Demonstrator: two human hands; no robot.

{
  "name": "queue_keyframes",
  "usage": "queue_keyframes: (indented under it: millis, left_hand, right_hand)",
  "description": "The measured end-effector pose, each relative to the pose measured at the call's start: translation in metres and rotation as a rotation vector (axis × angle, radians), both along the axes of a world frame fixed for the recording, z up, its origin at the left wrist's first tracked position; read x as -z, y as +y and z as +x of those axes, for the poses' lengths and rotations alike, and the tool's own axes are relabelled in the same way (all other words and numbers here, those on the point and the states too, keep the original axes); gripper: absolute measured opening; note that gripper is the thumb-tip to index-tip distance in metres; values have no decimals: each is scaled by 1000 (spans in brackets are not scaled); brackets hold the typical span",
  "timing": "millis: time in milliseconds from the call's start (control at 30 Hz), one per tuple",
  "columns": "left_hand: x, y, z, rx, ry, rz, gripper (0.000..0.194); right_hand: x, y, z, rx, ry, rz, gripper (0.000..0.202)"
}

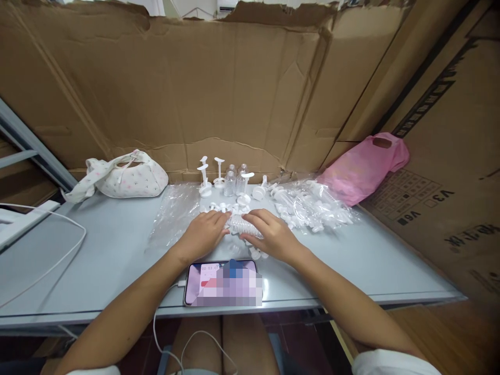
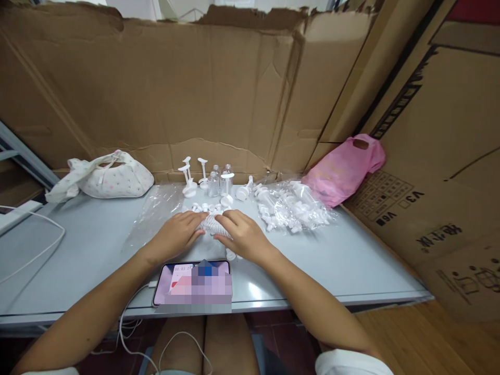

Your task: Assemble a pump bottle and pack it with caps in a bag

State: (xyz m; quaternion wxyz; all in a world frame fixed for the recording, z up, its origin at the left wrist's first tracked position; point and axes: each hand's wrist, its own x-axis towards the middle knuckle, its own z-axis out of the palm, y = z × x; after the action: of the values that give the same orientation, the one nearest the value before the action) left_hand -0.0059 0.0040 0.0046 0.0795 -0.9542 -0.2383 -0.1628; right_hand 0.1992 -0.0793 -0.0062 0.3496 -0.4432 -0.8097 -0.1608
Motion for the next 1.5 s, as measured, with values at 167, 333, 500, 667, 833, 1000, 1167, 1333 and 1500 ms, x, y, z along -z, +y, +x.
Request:
queue_keyframes:
  millis: [167, 333, 500, 667, 833, 1000, 1167, 1333, 1500]
  left_hand:
    - [1, 1, -2, -34, -57, 52, 18]
    - [0, -4, -2, -100, -134, 194, 4]
    - [-2, -2, 0, -33, -112, 61, 22]
    - [0, 4, -2, 23, -97, 36, 25]
    - [0, 4, -6, 19, -173, 206, 15]
    - [-3, -1, -5, -20, -181, 330, 11]
    - [-4, -3, -3, -28, -155, 275, 20]
    - [0, -1, 0, -5, -132, 190, 28]
    - [3, 1, -3, -29, -153, 216, 20]
  right_hand:
    - [-2, -3, 0, -3, 4, 6, 35]
    - [-4, -8, -4, -2, 35, 16, 39]
    - [-4, -3, -6, 41, -111, 141, 27]
    - [-3, 0, -4, 69, -156, 184, 20]
    - [-3, -2, -4, 17, -22, 94, 30]
    - [-1, -4, -7, -39, 199, 53, 43]
    - [-1, -1, -7, -21, 141, 107, 37]
    - [-2, 2, -4, 16, -41, 141, 25]
    - [-1, 1, -4, 11, -81, 107, 24]
